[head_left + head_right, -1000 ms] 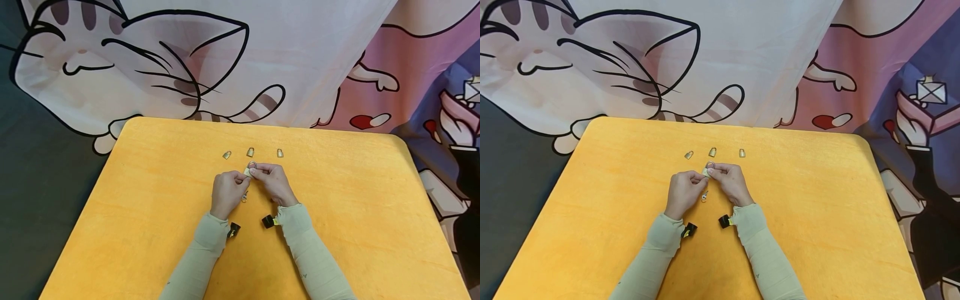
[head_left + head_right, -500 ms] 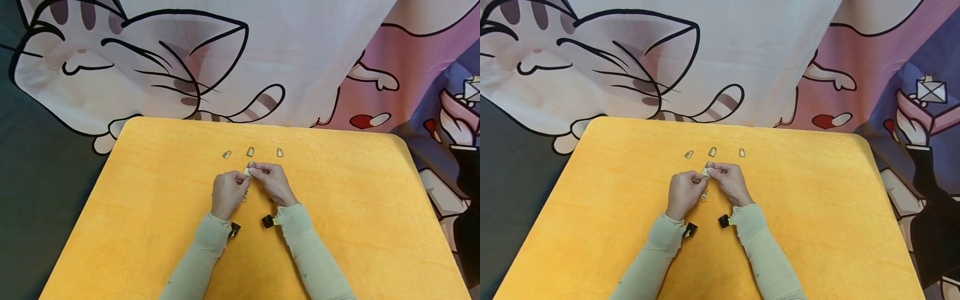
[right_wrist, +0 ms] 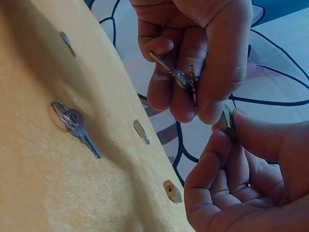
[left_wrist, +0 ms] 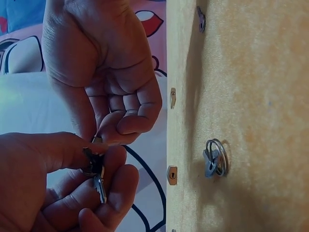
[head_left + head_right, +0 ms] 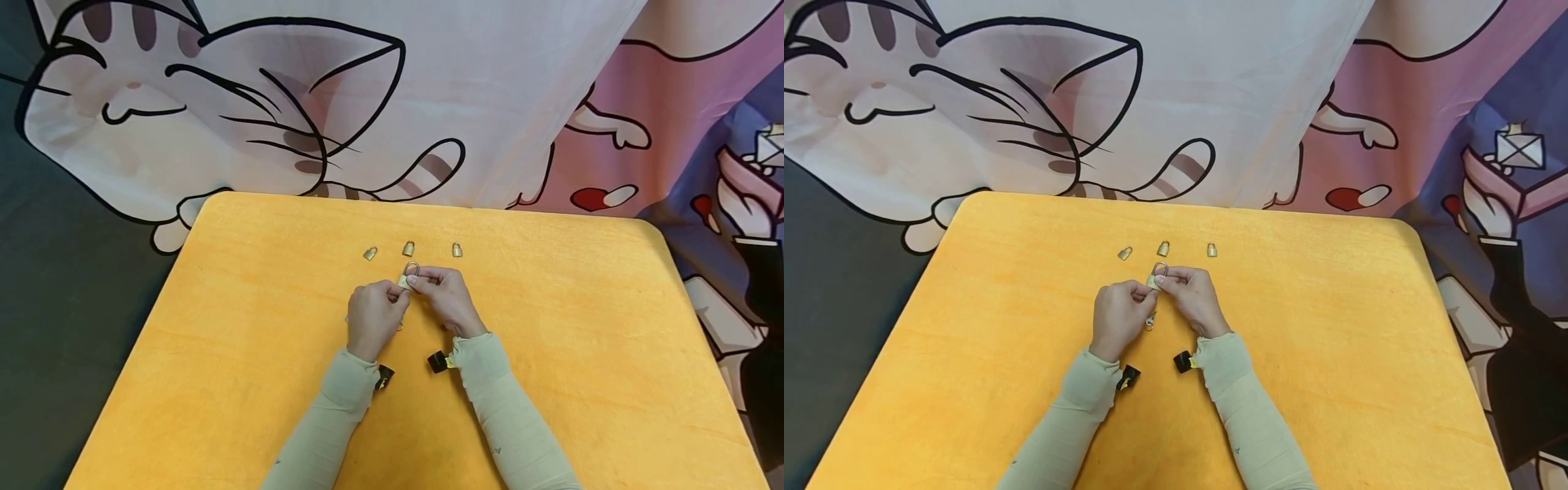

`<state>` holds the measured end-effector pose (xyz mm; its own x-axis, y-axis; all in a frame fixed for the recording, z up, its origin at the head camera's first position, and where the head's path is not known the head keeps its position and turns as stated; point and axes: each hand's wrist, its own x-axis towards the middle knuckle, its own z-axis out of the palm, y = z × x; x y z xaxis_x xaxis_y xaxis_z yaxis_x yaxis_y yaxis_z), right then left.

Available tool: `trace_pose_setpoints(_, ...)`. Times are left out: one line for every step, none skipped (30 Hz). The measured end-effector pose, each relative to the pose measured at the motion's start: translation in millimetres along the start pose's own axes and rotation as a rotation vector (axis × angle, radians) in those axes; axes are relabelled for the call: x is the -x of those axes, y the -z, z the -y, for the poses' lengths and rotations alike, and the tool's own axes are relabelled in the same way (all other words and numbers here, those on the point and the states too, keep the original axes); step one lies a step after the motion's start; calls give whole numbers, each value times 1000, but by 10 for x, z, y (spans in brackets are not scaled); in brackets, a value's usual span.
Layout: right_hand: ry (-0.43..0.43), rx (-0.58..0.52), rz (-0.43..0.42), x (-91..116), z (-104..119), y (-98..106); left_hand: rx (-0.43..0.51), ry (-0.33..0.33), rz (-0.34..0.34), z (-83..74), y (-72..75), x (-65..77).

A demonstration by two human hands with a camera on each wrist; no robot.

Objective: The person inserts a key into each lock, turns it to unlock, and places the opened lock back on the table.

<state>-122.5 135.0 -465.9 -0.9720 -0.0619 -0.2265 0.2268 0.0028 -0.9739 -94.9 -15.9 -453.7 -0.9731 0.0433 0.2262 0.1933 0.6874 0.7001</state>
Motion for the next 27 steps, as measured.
trace_pose_setpoints(-3,0,-1,-1,-3,2,1,0,0,1,0,0)
trace_pose_setpoints(-5,1,0,-1,-5,3,4,0,1,2,0,0)
trace_pose_setpoints(-6,2,1,-1,-6,4,5,1,1,4,-2,0)
trace_pose_setpoints(-6,3,3,-1,-10,6,6,2,1,5,-4,0)
trace_pose_setpoints(-5,2,4,-2,-11,7,7,4,3,7,-6,-1)
trace_pose_setpoints(-2,-1,5,-1,-13,8,8,5,3,7,-6,-1)
trace_pose_setpoints(3,-2,6,-2,-16,8,7,5,5,9,-7,-2)
trace_pose_setpoints(9,-6,8,-2,-16,8,6,6,5,10,-8,-2)
trace_pose_setpoints(15,-10,9,0,-15,6,4,7,5,12,-10,-3)
trace_pose_setpoints(24,-14,11,0,-16,6,3,7,4,13,-11,-4)
trace_pose_setpoints(34,-19,13,2,-14,3,2,8,3,15,-11,-5)
trace_pose_setpoints(42,-19,14,5,-14,2,1,8,2,17,-10,-5)
trace_pose_setpoints(48,-19,13,8,-15,0,1,10,1,19,-12,-5)
trace_pose_setpoints(53,-17,13,10,-15,-2,1,11,1,22,-12,-5)
trace_pose_setpoints(56,-11,11,13,-15,-3,0,14,2,24,-12,-5)
trace_pose_setpoints(59,-4,12,17,-15,-3,1,16,4,25,-12,-5)
trace_pose_setpoints(59,2,11,20,-16,-3,2,19,6,26,-12,-5)
trace_pose_setpoints(56,10,11,23,-16,-3,4,22,8,27,-12,-6)
trace_pose_setpoints(53,16,12,24,-16,-4,8,26,13,27,-12,-6)
trace_pose_setpoints(52,22,14,25,-16,-4,12,30,17,26,-11,-7)
trace_pose_setpoints(49,24,16,27,-14,-4,17,34,21,24,-9,-8)
trace_pose_setpoints(47,26,17,27,-15,-4,23,38,25,24,-8,-9)
trace_pose_setpoints(44,29,17,26,-14,-4,29,41,28,25,-7,-10)
trace_pose_setpoints(39,30,19,23,-14,-4,35,45,32,27,-5,-11)
trace_pose_setpoints(34,28,19,22,-12,-2,42,48,35,27,-4,-12)
trace_pose_setpoints(29,27,20,21,-11,0,47,49,37,32,-4,-12)
trace_pose_setpoints(25,27,22,20,-10,3,52,52,40,39,-6,-13)
